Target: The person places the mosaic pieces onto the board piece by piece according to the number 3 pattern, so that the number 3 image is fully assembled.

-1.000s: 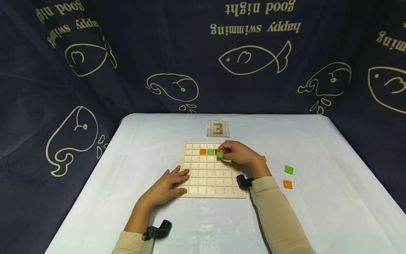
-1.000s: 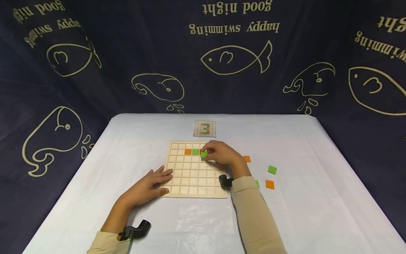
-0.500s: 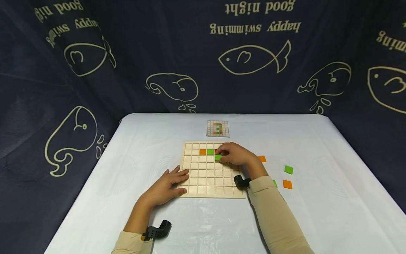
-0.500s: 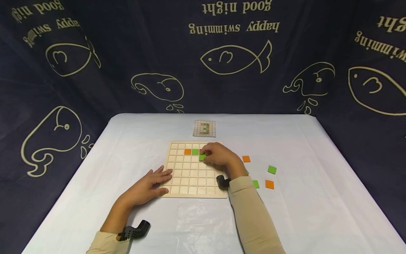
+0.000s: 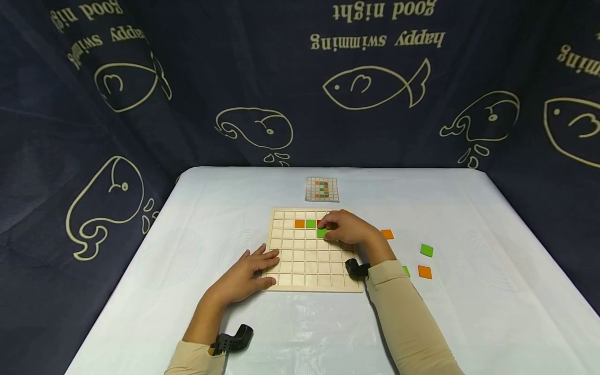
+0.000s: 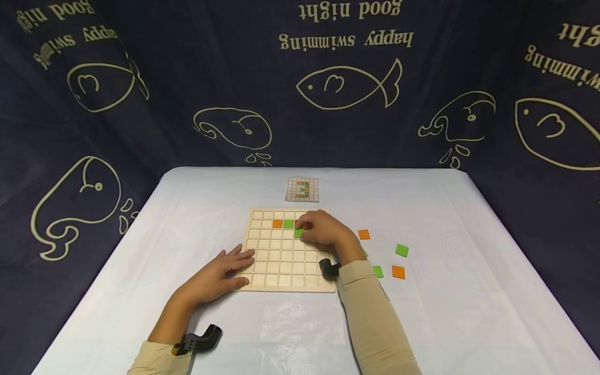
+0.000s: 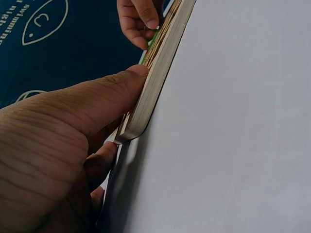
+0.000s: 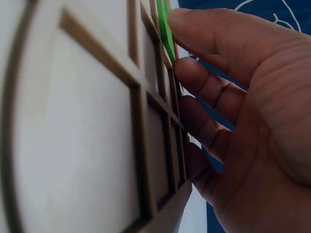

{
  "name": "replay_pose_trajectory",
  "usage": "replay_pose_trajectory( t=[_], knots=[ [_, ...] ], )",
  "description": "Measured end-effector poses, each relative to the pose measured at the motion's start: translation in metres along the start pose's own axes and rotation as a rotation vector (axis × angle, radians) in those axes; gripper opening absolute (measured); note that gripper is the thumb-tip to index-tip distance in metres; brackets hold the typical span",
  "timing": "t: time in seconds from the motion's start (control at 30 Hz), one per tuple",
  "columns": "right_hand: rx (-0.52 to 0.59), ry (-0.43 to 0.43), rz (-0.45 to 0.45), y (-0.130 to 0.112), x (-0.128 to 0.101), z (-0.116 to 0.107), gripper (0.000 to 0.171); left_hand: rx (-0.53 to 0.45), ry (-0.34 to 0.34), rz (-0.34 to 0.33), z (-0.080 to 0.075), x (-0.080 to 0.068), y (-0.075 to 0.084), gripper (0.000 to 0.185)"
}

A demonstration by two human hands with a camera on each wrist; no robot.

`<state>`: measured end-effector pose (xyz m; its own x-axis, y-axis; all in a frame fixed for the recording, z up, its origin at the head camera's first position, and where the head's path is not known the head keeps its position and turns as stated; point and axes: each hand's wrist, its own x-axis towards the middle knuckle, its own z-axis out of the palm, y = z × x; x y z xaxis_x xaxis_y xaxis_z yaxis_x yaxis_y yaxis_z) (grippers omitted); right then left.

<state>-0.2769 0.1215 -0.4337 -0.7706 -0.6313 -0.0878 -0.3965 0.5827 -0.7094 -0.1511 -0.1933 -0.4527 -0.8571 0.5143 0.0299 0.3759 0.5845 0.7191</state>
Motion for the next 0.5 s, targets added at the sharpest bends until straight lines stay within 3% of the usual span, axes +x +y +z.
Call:
replay_pose_trajectory(
  t=[0.2, 0.5],
  knots=[
    [0.008, 0.006, -0.004, 0.0, -0.002, -0.001, 0.024, 0.007, 0.0, -0.001, 0.0, 0.0, 0.0, 0.058],
    [0.103, 0.062, 0.055, -0.001, -0.018, -0.011, 0.028, 0.004, -0.001, -0.001, 0.0, 0.0, 0.0, 0.059]
  ],
)
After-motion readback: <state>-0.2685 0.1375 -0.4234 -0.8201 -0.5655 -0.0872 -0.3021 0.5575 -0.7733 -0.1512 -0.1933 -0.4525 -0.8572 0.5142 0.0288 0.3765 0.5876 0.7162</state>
